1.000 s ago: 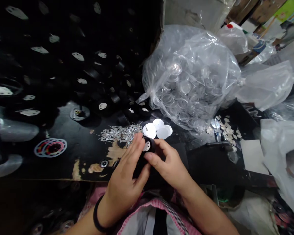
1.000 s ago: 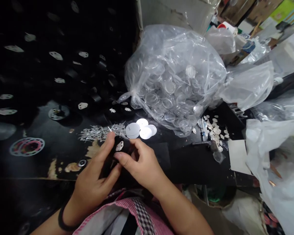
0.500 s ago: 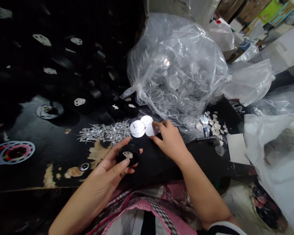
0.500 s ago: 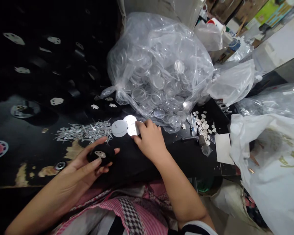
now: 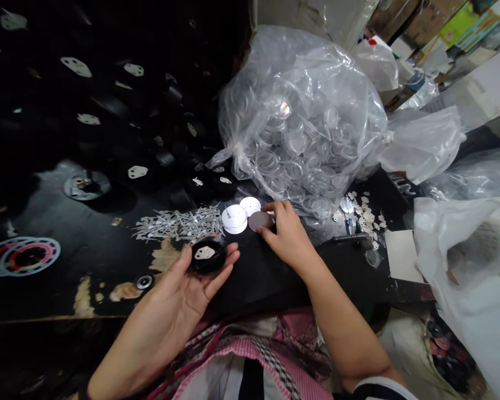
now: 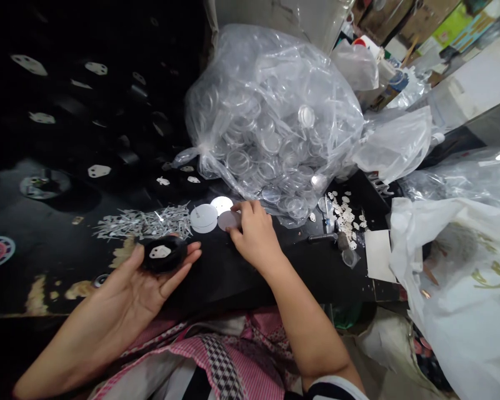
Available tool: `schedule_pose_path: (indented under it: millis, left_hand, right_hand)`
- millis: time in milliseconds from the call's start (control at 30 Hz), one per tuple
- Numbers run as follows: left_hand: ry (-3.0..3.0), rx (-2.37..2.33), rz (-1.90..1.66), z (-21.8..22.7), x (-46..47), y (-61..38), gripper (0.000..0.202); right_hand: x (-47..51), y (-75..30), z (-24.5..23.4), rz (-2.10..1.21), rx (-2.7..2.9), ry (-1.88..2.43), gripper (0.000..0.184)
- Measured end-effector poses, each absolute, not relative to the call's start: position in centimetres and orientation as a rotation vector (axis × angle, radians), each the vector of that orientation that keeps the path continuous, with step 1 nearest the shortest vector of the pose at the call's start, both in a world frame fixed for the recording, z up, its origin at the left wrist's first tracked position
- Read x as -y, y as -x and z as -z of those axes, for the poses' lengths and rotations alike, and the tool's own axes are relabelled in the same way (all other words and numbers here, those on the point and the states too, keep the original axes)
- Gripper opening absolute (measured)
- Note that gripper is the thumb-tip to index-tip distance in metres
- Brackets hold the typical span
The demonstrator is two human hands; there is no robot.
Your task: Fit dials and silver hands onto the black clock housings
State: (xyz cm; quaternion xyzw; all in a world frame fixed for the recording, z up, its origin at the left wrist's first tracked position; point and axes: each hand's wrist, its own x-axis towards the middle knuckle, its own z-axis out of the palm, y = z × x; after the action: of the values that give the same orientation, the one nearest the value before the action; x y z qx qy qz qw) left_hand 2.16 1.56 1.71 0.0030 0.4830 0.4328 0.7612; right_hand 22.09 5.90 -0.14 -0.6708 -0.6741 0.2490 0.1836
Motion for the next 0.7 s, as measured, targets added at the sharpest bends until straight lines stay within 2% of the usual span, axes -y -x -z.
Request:
schedule_pose_path:
  millis: [200,333,500,600,700]
  left_hand:
    - [0.010,-1.033,-0.981,-1.4,-1.7,-2.3,0.031]
    - [0.008,-1.025,-0.999,-1.5,-1.8,-2.5,0.031]
    - [0.048,-0.951,-1.012,-1.4,-2.3,-2.7,0.031]
    - [0.047,-0.931,-1.087,-1.6,-2.4,-3.0,0.034]
    - [0.017,-0.923,-1.113,-2.0,-2.2,-3.4,0.036]
  right_hand:
    - [-5.7,-22.4,0.4,-0.929,1.572,1.751,0.014]
    - [-5.6,-22.6,0.0,-0.944,1.552,1.663,0.022]
    - [-3.6,-20.9,-1.4,-0.716,1.754,1.481,0.020]
    - [-2.2,-19.5,-1.7,-0.838,1.883,1.351,0.018]
    - [-1.6,-18.8,-1.5,-0.979,1.712,1.413,0.017]
